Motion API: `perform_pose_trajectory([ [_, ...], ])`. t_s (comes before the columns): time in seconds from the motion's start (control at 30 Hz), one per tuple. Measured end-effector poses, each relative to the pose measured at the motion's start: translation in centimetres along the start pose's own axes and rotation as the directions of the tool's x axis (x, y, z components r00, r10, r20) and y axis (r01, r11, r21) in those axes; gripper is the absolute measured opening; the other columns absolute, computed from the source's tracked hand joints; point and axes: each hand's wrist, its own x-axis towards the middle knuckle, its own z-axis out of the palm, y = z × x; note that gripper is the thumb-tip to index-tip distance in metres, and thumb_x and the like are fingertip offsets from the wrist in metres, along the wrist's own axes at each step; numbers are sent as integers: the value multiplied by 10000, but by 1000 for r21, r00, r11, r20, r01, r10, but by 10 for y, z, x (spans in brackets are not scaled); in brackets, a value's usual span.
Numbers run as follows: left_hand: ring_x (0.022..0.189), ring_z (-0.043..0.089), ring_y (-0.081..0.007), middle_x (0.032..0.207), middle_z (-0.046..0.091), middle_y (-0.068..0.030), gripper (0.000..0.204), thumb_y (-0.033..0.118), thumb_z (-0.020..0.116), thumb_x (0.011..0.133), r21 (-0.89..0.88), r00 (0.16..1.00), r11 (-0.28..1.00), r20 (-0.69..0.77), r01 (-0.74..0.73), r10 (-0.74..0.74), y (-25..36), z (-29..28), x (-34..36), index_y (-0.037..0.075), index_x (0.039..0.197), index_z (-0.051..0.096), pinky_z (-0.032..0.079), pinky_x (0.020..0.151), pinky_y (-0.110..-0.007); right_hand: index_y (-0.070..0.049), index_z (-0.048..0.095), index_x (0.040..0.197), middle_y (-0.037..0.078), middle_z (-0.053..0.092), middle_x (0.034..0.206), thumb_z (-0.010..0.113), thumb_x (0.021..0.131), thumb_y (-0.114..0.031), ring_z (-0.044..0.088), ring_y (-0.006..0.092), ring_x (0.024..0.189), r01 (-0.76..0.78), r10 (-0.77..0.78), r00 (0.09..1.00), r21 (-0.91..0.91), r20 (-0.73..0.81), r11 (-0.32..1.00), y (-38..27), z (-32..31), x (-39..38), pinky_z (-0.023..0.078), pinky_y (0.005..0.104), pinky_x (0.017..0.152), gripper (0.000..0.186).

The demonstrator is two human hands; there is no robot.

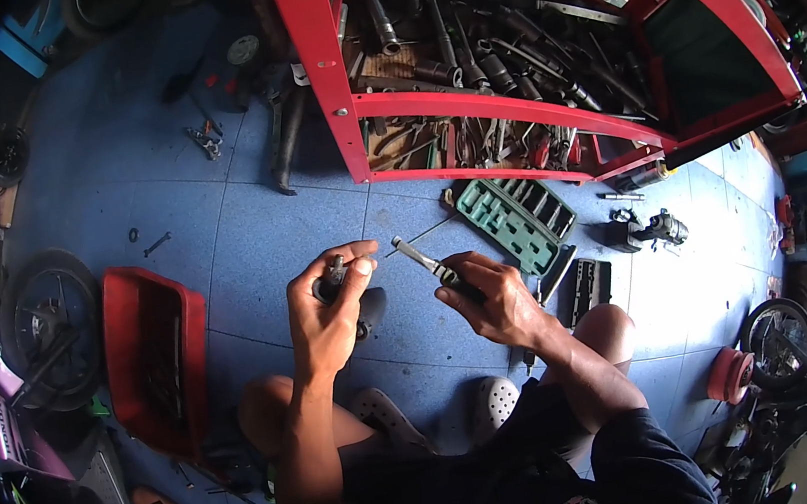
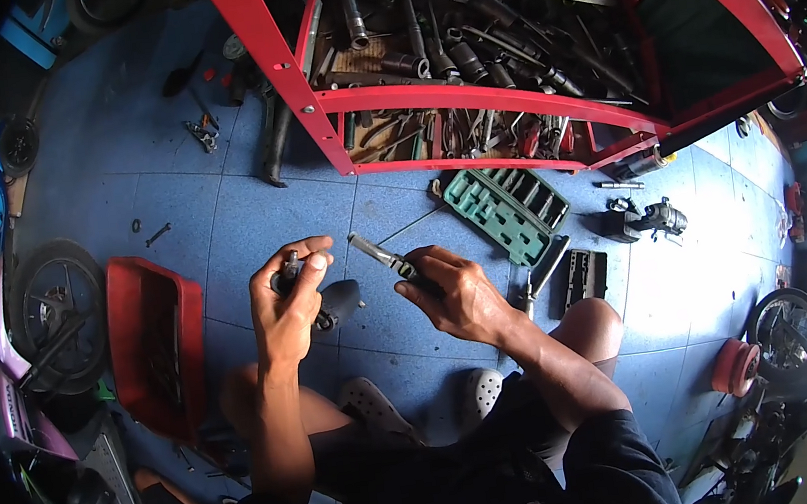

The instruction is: Cutting license plate holes and preparing motorcycle parts for repair.

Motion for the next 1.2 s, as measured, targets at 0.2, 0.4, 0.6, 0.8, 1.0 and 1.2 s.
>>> perform_pose_trajectory([
  [0.2, 452, 298, 33, 1005, 747, -123, 94, 106, 711, 963, -242, 997, 969, -41, 57, -68, 4, 12, 2, 23, 993, 678, 246, 391, -166, 90, 650, 1102, 213, 675, 1102, 739, 941, -177, 714, 318, 830, 67, -66, 996, 12, -57, 998, -1, 11, -8, 580, 379, 691, 324],
  [0.4, 459, 311, 27, 731, 613, 29, 146, 104, 765, 923, -397, 988, 907, 8, 142, -152, -2, 16, -4, 9, 1023, 718, 237, 397, -182, 63, 659, 1023, 192, 667, 1093, 753, 924, -170, 711, 336, 853, 123, -123, 984, -13, -127, 992, -3, 13, -7, 601, 389, 723, 270],
  [0.6, 473, 299, 14, 776, 626, 17, 136, 128, 739, 949, -459, 979, 865, 104, 202, -173, -8, 22, -7, 15, 1004, 687, 239, 403, -183, 61, 650, 979, 175, 661, 1023, 777, 904, -172, 701, 330, 828, 101, -104, 987, -29, -122, 994, -5, 10, -8, 586, 395, 701, 276],
  [0.8, 455, 305, 23, 670, 583, 52, 166, 155, 783, 921, -274, 970, 931, 101, 241, -222, 0, 16, -5, 6, 970, 726, 215, 410, -203, 44, 634, 927, 158, 654, 988, 792, 885, -159, 677, 318, 793, 159, -171, 977, -101, -125, 982, -3, 3, -4, 575, 393, 681, 261],
  [1.0, 476, 313, 25, 640, 551, 63, 163, 146, 769, 929, -214, 995, 972, 52, 96, -87, -4, 19, -4, -2, 960, 710, 199, 428, -205, 26, 619, 891, 150, 651, 959, 799, 873, -151, 672, 309, 779, 202, -218, 967, -128, -130, 971, -5, 6, -5, 578, 397, 673, 253],
  [1.2, 487, 317, 15, 635, 529, 73, 140, 127, 773, 923, -224, 998, 972, 16, 69, -67, -7, 14, -3, 8, 950, 704, 197, 441, -214, 18, 592, 867, 143, 639, 881, 791, 879, -147, 676, 323, 685, 99, -106, 990, -84, -89, 992, -11, 13, -9, 567, 404, 574, 259],
])
